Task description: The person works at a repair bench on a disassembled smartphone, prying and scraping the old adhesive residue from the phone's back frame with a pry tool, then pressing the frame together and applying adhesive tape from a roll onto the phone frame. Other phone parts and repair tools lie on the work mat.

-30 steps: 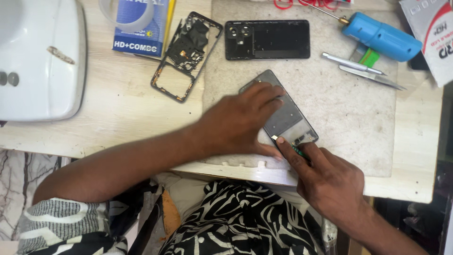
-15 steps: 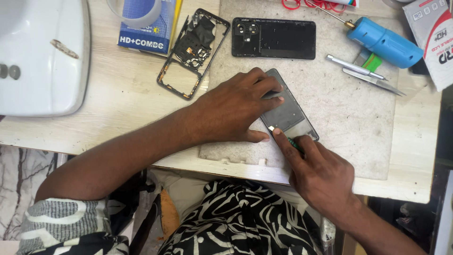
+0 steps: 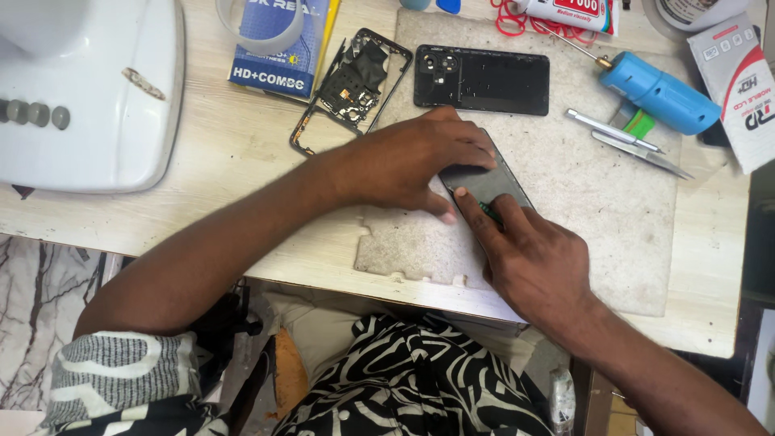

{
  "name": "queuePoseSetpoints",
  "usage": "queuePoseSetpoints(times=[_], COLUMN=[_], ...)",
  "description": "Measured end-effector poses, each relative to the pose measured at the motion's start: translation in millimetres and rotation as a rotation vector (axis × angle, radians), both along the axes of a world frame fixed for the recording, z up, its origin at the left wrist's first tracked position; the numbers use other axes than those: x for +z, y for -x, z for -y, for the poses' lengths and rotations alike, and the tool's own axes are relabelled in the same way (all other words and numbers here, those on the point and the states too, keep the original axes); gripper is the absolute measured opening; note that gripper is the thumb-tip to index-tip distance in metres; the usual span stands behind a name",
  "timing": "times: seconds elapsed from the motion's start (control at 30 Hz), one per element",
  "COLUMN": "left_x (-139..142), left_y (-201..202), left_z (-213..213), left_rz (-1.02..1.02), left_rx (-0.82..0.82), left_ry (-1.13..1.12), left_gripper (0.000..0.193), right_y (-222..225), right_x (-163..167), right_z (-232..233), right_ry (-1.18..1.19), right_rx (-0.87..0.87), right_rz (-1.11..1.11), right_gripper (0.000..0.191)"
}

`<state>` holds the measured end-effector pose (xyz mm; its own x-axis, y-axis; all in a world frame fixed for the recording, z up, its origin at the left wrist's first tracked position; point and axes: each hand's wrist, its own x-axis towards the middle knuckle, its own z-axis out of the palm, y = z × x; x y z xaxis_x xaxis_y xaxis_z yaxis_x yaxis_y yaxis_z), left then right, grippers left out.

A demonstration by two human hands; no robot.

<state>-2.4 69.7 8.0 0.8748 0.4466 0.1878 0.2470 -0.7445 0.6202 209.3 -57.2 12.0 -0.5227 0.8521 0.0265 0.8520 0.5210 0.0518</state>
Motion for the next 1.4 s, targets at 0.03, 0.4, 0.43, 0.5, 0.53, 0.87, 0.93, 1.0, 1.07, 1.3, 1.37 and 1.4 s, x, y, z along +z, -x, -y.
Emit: queuePoseSetpoints(times=[0.03,0.4,0.43,0.5,0.53,0.87,0.93,1.0,1.07,1.3,1.37,1.4], left_x=[-0.7,5.6,6.8,7.6,7.1,-19.4,-23.3,-24.3,-22.9,-16.0,-16.1,-16.2], left_y=[1.4,-2.3,-2.1,-2.8,-3.1,-9.4,-9.0,-9.4,-6.4,0.7,-0.8,-2.2], left_z=[-2.8,1.3,1.6,2.8,3.4,-10.9,-18.0,-23.8,-25.2,-1.6,7.5,12.2], left_rz=[0.014,-0.031,-0.022,-0.002,-0.001,-0.008,0.022,0.002,0.025,0.060,0.114,0.140], left_rx=[-0.014,-0.006,-0.003,0.005,0.016,0.090,0.070,0.037,0.041,0.153,0.232,0.273], left_ry=[0.004,0.067,0.072,0.082,0.077,0.027,-0.023,-0.106,-0.206,-0.440,-0.520,-0.561], left_gripper=[0.075,0.052,0.050,0.044,0.044,0.098,0.110,0.112,0.103,0.093,0.098,0.101], right_y=[1.6,17.6,19.7,22.9,25.3,34.4,31.3,27.6,25.9,4.2,-7.8,-13.5], right_x=[-0.7,5.2,6.1,7.0,6.4,1.6,4.2,7.8,10.8,28.0,31.7,31.9], right_z=[-2.3,-29.2,-29.4,-29.8,-29.0,-28.0,-28.4,-28.3,-28.1,-7.2,1.5,4.5], right_ry=[-0.009,0.038,0.031,0.061,0.100,0.111,0.026,-0.030,-0.059,-0.087,-0.170,-0.184], right_rx=[0.007,0.012,0.007,-0.021,-0.052,-0.089,-0.060,-0.044,-0.030,-0.078,-0.080,-0.094], right_rz=[-0.008,0.102,0.100,0.124,0.147,0.177,0.086,0.037,0.025,-0.011,-0.106,-0.116], right_gripper=[0.084,0.068,0.063,0.057,0.056,0.058,0.059,0.061,0.065,0.067,0.067,0.064])
